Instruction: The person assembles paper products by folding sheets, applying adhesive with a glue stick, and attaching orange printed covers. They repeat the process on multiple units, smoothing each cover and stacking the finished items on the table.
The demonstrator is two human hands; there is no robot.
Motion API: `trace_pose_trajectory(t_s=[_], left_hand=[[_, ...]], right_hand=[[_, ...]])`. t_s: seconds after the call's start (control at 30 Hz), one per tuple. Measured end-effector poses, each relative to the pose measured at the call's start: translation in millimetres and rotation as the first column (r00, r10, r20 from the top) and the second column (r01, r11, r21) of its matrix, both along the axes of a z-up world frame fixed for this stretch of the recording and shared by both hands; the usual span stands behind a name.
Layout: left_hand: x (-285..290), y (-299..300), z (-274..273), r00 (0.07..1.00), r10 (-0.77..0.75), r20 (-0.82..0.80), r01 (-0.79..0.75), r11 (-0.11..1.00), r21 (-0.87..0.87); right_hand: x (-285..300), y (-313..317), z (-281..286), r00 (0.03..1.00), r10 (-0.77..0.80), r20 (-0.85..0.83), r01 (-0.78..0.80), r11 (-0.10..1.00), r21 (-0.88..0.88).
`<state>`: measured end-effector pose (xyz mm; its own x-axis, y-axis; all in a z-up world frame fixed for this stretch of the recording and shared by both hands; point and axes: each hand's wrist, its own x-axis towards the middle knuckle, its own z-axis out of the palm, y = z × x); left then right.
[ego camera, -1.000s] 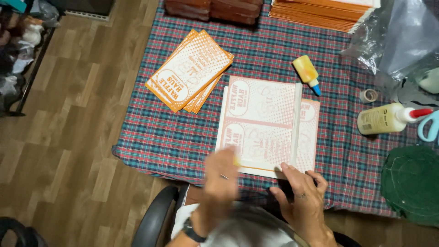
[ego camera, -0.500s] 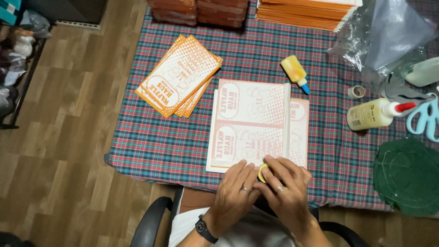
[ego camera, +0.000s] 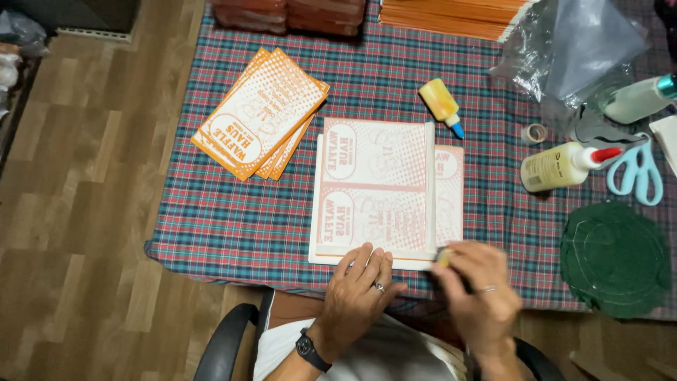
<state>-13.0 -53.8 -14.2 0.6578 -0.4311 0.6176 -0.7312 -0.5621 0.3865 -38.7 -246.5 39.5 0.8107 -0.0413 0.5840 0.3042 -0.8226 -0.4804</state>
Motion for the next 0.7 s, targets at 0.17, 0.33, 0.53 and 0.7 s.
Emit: trace_pose_trajectory(t_s=[0.17,0.33,0.53,0.7], left_hand=[[0,5,-13,1.000,-0.015,-0.003,0.015,1.000,0.014],[-6,8,-11,0.997,0.021,-0.077,-0.022,1.000,-0.017],[-19,1,-9,0.983,-0.085,-0.161,0.084,0.996,-0.014],[-5,-5,14,0.947,-0.304,-0.103,0.284,0.943,-0.175]], right_hand=[[5,-1,-24,0.997,0.065,-0.044,-0.069,0.995,-0.075],[1,-43,-10,0.987,-0.130,-0.099,0.138,0.988,0.075],[19,-8,0,0.997,-0.033,-0.069,0.041,0.991,0.124],[44,7,-18,0.968,0.028,-0.248,0.019,0.982,0.188]])
